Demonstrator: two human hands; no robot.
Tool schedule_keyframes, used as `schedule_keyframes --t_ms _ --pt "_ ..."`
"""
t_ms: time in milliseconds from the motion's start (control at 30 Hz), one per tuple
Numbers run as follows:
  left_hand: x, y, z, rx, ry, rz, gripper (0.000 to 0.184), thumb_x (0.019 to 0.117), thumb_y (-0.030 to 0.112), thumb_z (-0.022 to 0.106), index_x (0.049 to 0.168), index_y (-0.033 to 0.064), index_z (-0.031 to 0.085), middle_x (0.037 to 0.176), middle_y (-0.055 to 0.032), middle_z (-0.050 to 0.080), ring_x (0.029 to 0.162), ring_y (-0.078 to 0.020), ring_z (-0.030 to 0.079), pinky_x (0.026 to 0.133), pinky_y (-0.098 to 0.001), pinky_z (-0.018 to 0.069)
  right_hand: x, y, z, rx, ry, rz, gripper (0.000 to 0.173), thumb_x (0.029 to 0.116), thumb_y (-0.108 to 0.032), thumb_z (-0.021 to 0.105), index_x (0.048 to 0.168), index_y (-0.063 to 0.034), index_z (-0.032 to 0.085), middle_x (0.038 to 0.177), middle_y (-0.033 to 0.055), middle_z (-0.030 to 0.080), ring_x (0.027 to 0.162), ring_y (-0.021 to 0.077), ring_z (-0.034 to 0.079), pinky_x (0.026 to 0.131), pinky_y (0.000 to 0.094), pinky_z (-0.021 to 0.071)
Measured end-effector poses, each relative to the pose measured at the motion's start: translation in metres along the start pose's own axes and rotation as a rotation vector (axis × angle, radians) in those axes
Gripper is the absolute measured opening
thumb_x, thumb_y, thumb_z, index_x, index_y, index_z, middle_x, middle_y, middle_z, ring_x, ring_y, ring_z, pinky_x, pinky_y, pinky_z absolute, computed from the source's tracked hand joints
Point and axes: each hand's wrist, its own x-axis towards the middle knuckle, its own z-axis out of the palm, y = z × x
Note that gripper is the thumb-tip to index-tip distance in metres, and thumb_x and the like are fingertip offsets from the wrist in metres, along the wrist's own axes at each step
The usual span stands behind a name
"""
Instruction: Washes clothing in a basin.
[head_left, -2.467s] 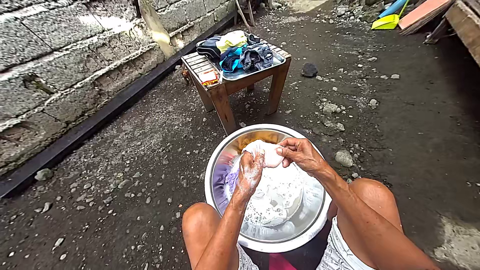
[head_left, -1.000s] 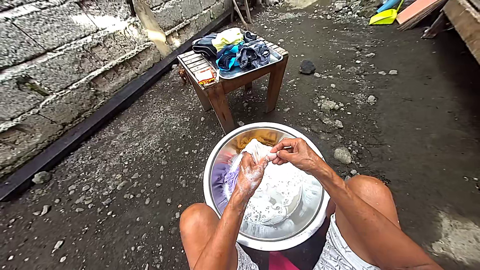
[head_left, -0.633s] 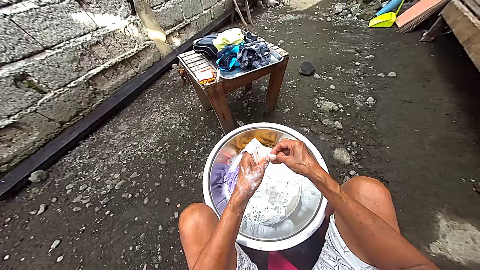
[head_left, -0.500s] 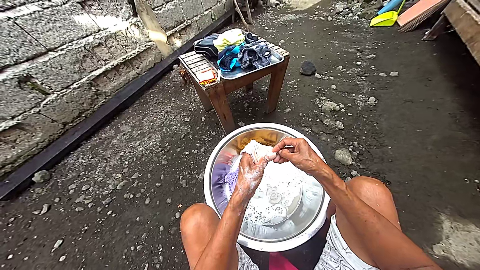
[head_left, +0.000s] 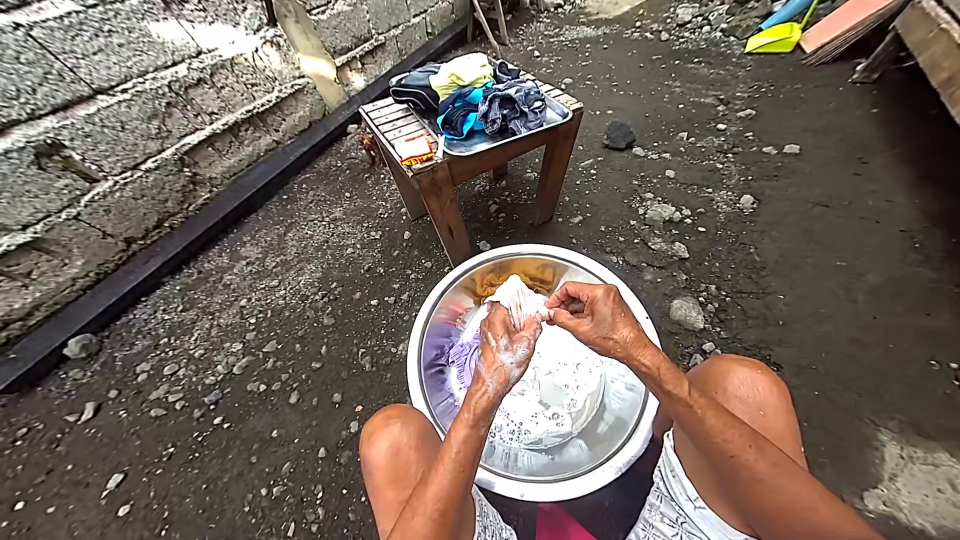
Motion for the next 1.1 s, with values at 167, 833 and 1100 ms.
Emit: schedule_keyframes --t_ms 167,833,1100 --pt "0.001 -0.002 0.004 -0.103 -0.003 -0.019 0.036 0.0894 0.019 0.075 0.115 -0.0018 0.061 0.092 -0.0071 0.066 0.086 -0.0107 0.065 0.082 -0.0297 0.054 0.002 0.007 0.003 -0.101 0.073 -0.114 0.01 0.0878 -0.012 0.067 0.085 -0.0027 0.07 0.071 0.0055 0.066 0.063 0.0105 0.063 0.061 0.0293 0.0535" --pt "0.002 0.006 0.002 -0.694 -0.028 -0.221 0.025 0.096 -0.005 0.06 0.12 -0.0051 0.054 0.099 -0.0157 0.069 0.088 -0.0212 0.071 0.083 -0.0356 0.0612 0.002 0.006 -0.004 0.104 0.053 -0.061 0.013 0.0978 -0.013 0.061 0.099 -0.0043 0.07 0.079 0.0027 0.072 0.065 0.0068 0.069 0.065 0.0239 0.0594" --pt "0.003 -0.001 0.004 -0.411 -0.038 -0.112 0.031 0.0913 0.004 0.07 0.119 -0.0042 0.058 0.1 -0.0124 0.069 0.093 -0.0164 0.069 0.088 -0.0333 0.058 0.001 0.007 0.005 -0.088 0.055 -0.139 0.016 0.0933 -0.015 0.059 0.092 -0.0021 0.069 0.077 0.0063 0.066 0.066 0.0122 0.064 0.064 0.0302 0.0551"
